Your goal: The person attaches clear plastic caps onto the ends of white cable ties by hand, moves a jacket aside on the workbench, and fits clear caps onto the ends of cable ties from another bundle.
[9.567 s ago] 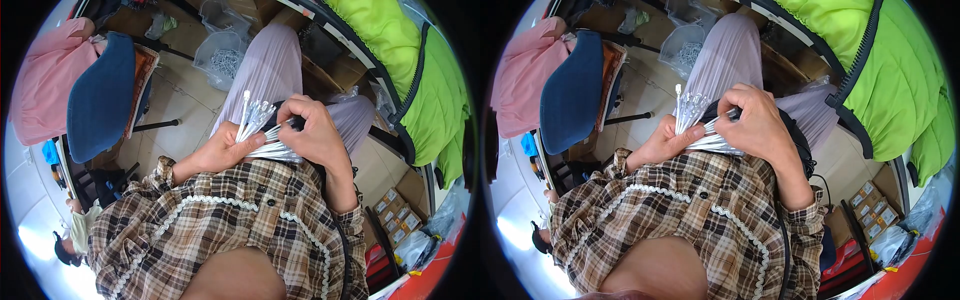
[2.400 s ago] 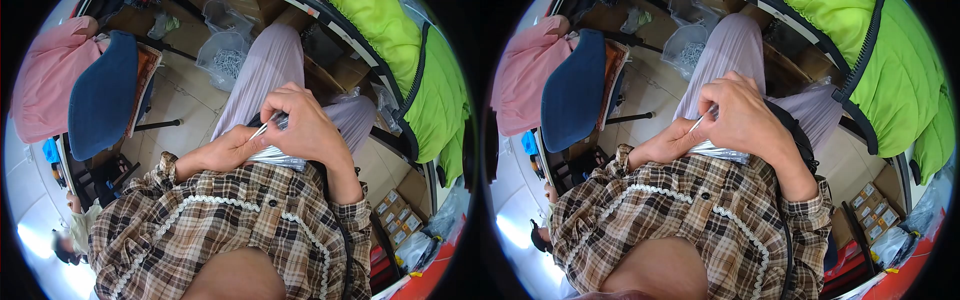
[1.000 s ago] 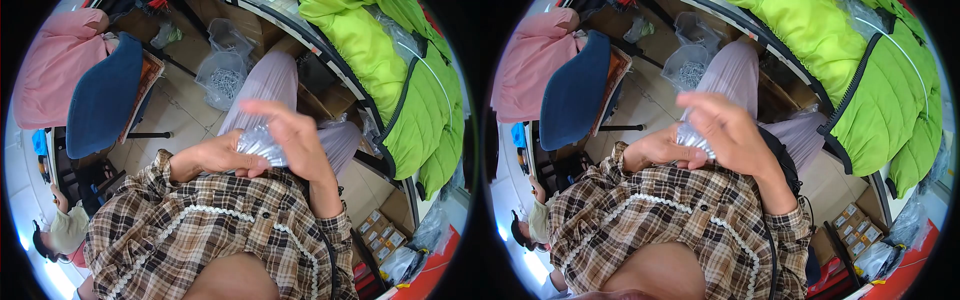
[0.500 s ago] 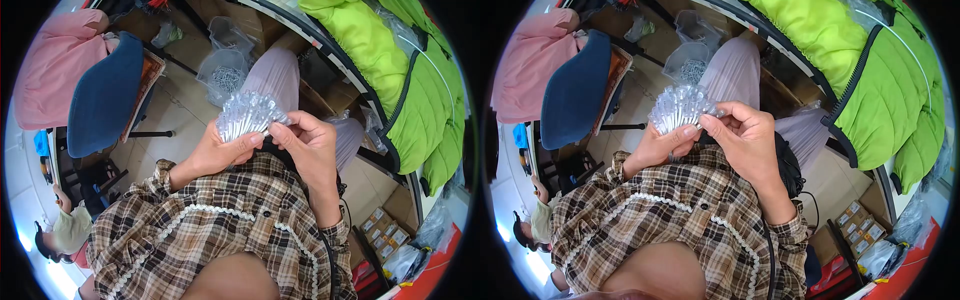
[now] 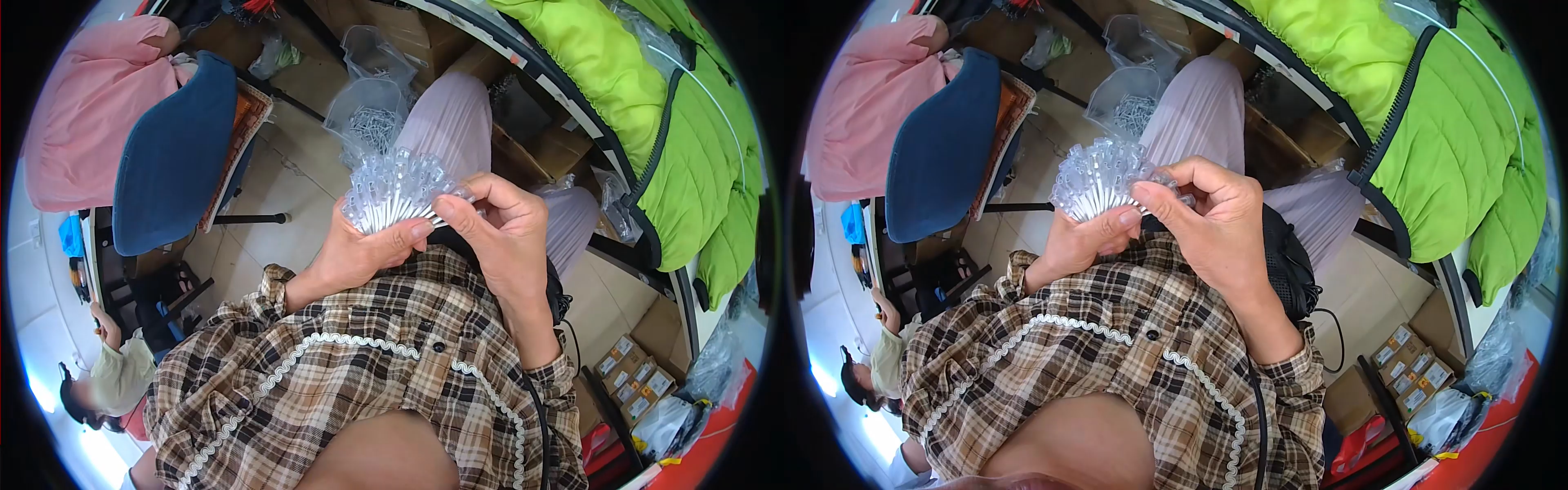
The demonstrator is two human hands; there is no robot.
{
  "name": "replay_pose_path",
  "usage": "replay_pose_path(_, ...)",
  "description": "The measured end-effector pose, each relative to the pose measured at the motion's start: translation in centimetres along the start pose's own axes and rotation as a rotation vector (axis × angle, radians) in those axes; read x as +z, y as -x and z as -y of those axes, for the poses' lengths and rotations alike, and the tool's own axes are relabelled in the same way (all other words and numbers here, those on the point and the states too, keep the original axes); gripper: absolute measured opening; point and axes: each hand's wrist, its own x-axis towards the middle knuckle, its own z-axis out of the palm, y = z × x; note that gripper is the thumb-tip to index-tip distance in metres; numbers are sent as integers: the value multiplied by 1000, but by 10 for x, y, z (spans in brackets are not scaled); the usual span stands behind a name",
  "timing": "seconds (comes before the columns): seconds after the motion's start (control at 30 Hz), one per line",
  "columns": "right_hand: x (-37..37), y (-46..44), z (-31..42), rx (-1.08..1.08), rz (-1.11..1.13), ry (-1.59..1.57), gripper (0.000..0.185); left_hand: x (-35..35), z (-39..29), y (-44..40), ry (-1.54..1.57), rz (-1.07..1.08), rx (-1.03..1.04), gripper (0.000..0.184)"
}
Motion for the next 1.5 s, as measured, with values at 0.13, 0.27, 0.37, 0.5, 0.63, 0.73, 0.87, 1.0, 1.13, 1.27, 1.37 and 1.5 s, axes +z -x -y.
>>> replay_pose_path(0.13,-3,3,-4,-44,38,17,13,1,1,1,-13,2,2,17)
replay_pose_path(0.27,4,5,2,-66,-24,2,14,3,-1,2,-30,3,-16,18)
replay_pose_path(0.37,10,5,6,-84,-64,-14,15,2,0,3,-31,9,14,18)
replay_pose_path(0.5,1,7,0,-83,-7,64,13,2,2,3,-51,7,13,17)
replay_pose_path(0.63,-4,8,-1,-67,56,145,10,2,4,3,-51,8,7,17)
replay_pose_path(0.73,-1,9,2,-48,33,129,9,1,3,1,-2,22,25,16)
replay_pose_path(0.87,2,10,3,-67,-23,-11,9,-1,3,0,-11,16,54,15)
replay_pose_path(1.0,-4,9,-2,-108,6,6,8,0,3,0,-15,26,56,15)
replay_pose_path(1.13,-6,7,-3,-126,54,63,8,1,3,0,-28,30,59,14)
replay_pose_path(1.27,-1,7,1,-73,20,51,8,2,3,0,-63,32,71,14)
replay_pose_path(1.37,2,7,0,-110,-21,11,9,1,4,0,-1,-15,73,14)
replay_pose_path(1.5,-2,6,-5,-113,13,44,9,-1,5,1,18,-31,48,14)
